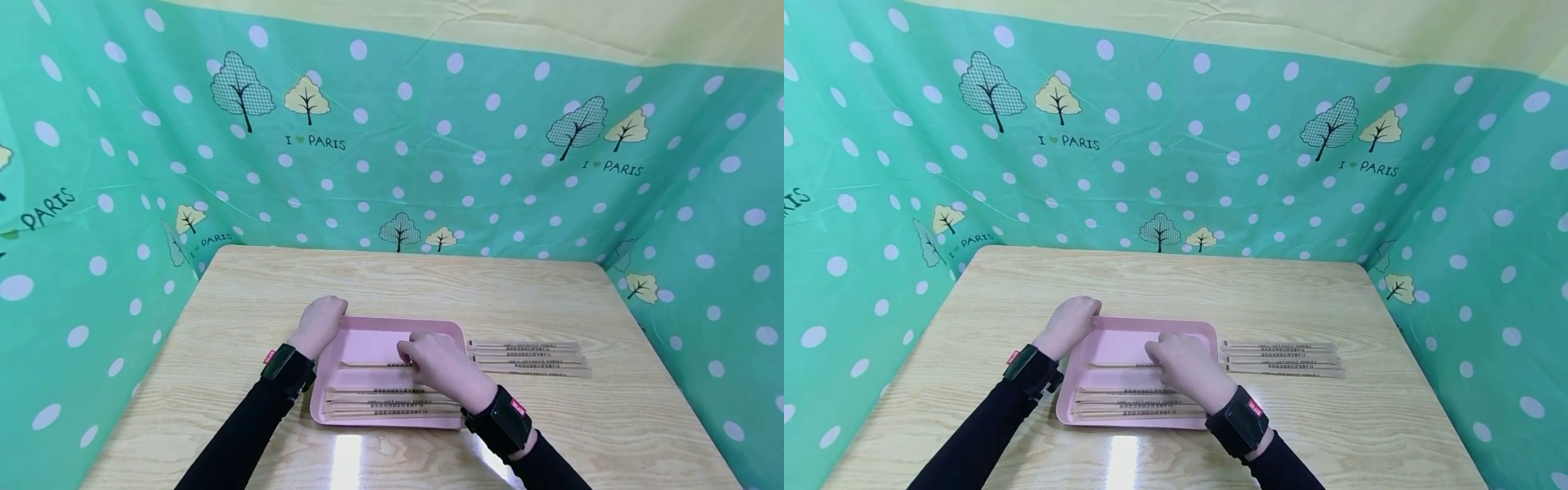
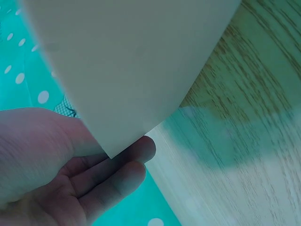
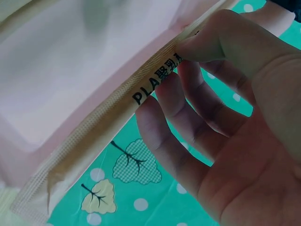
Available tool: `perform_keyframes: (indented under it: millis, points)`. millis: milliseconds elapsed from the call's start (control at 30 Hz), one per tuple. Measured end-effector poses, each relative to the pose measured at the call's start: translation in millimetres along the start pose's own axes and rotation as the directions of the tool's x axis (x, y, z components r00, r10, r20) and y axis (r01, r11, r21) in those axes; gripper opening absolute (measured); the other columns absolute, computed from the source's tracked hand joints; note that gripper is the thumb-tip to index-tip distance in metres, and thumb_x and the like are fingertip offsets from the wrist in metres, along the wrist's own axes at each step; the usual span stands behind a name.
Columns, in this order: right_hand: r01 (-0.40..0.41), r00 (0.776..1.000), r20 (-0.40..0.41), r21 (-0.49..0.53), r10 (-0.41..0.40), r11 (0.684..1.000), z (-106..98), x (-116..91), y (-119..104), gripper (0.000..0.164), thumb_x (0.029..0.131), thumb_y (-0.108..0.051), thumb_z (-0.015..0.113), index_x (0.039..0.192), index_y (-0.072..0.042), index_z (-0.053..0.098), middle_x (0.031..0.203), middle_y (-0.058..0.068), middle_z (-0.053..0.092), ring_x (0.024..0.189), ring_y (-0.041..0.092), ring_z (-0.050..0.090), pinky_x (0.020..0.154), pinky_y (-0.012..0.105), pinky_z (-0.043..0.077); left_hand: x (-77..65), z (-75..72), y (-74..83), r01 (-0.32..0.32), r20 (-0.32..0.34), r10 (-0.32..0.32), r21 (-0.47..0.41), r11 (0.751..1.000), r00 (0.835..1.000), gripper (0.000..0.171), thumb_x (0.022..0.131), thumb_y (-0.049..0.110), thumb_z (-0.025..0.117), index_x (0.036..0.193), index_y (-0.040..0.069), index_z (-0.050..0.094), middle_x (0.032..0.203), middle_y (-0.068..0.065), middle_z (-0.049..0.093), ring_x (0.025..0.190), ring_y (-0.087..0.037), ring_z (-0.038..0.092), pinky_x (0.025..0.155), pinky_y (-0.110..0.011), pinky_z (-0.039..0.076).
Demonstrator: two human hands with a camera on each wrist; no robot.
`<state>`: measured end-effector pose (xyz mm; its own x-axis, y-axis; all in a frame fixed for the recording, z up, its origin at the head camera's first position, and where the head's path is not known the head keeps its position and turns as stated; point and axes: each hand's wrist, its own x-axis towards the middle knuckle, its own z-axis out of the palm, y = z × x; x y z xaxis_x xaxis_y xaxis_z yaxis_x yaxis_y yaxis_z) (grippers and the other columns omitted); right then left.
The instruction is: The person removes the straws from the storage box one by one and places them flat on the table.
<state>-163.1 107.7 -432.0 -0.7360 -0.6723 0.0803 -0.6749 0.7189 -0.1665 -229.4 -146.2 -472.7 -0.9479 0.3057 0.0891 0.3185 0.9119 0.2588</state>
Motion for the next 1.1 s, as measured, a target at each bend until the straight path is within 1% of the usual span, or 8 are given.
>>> perform_keyframes:
  millis: [133, 367, 600, 700, 767, 867, 933, 1100]
  points:
    - [0.000, 1.000, -0.014, 0.004, 0.000, 1.000, -2, -9, 9, 0.034, 0.070, 0.013, 0.077, 0.082, -0.014, 0.061, 0.073, -0.007, 0.042, 0.063, 0.007, 0.033, 0.057, 0.020, 0.026, -0.6, 1.1, -0.2, -0.003, -0.006, 0.003, -0.006, 1.000, 1.000, 0.021, 0.094, -0.019, 0.062, 0.085, -0.002, 0.071, 0.087, -0.017, 0.074, 0.080, -0.032, 0.072, 0.071, -0.042, 0.061]
    - [-0.079, 0.997, -0.018, -0.012, 0.079, 0.997, -6, -27, 27, 0.038, 0.069, 0.011, 0.081, 0.082, -0.016, 0.058, 0.075, -0.007, 0.043, 0.063, 0.007, 0.037, 0.054, 0.022, 0.028, -0.5, 0.3, -0.3, 0.005, 0.003, -0.005, -0.004, 1.000, 1.000, 0.019, 0.093, -0.018, 0.063, 0.087, -0.003, 0.073, 0.089, -0.019, 0.075, 0.082, -0.032, 0.073, 0.072, -0.042, 0.061]
    - [-0.098, 0.994, -0.048, 0.020, 0.099, 0.995, -12, -47, 43, 0.036, 0.070, 0.012, 0.073, 0.082, -0.018, 0.058, 0.077, -0.007, 0.045, 0.065, 0.005, 0.037, 0.056, 0.021, 0.031, 1.7, 0.8, -1.1, 0.005, 0.003, -0.005, -0.004, 1.000, 1.000, 0.021, 0.093, -0.019, 0.062, 0.088, -0.003, 0.073, 0.090, -0.019, 0.076, 0.083, -0.032, 0.073, 0.073, -0.043, 0.062]
    - [-0.101, 0.992, -0.072, -0.003, 0.100, 0.995, -12, -56, 51, 0.035, 0.071, 0.009, 0.077, 0.083, -0.019, 0.061, 0.077, -0.009, 0.047, 0.066, 0.003, 0.038, 0.055, 0.020, 0.032, 2.1, 1.5, -1.6, -0.002, -0.003, 0.002, -0.003, 1.000, 1.000, 0.021, 0.091, -0.020, 0.063, 0.087, -0.003, 0.073, 0.090, -0.019, 0.076, 0.082, -0.032, 0.073, 0.072, -0.042, 0.062]
    - [-0.115, 0.990, -0.085, -0.025, 0.113, 0.993, -11, -63, 58, 0.034, 0.075, 0.004, 0.084, 0.084, -0.019, 0.061, 0.076, -0.009, 0.047, 0.065, 0.002, 0.038, 0.055, 0.020, 0.033, 2.2, 1.9, -1.7, -0.005, -0.006, 0.005, -0.002, 1.000, 1.000, 0.021, 0.091, -0.020, 0.063, 0.087, -0.002, 0.073, 0.090, -0.018, 0.076, 0.082, -0.032, 0.074, 0.072, -0.042, 0.062]
    - [-0.143, 0.985, -0.101, -0.052, 0.138, 0.988, -10, -72, 67, 0.036, 0.074, -0.001, 0.090, 0.084, -0.021, 0.062, 0.075, -0.011, 0.046, 0.065, 0.001, 0.038, 0.055, 0.020, 0.033, 2.4, 1.8, -1.5, 0.002, 0.001, -0.002, -0.005, 1.000, 1.000, 0.019, 0.091, -0.019, 0.064, 0.087, -0.003, 0.074, 0.090, -0.018, 0.076, 0.081, -0.031, 0.073, 0.072, -0.042, 0.061]
    - [-0.162, 0.982, -0.109, -0.066, 0.154, 0.985, -9, -79, 73, 0.037, 0.073, -0.002, 0.092, 0.083, -0.021, 0.062, 0.074, -0.011, 0.046, 0.064, 0.001, 0.039, 0.054, 0.020, 0.034, 2.4, 1.6, -1.4, 0.009, 0.006, -0.009, -0.002, 1.000, 1.000, 0.019, 0.091, -0.019, 0.065, 0.088, -0.002, 0.073, 0.090, -0.018, 0.076, 0.080, -0.030, 0.072, 0.071, -0.042, 0.061]
    - [-0.217, 0.972, -0.102, -0.071, 0.210, 0.974, -11, -95, 86, 0.036, 0.072, 0.000, 0.090, 0.083, -0.022, 0.064, 0.076, -0.011, 0.053, 0.065, 0.002, 0.044, 0.054, 0.022, 0.038, 2.4, 1.8, -1.2, 0.017, 0.013, -0.017, 0.000, 1.000, 1.000, 0.019, 0.091, -0.018, 0.065, 0.086, -0.001, 0.072, 0.088, -0.017, 0.075, 0.077, -0.028, 0.070, 0.069, -0.041, 0.059]
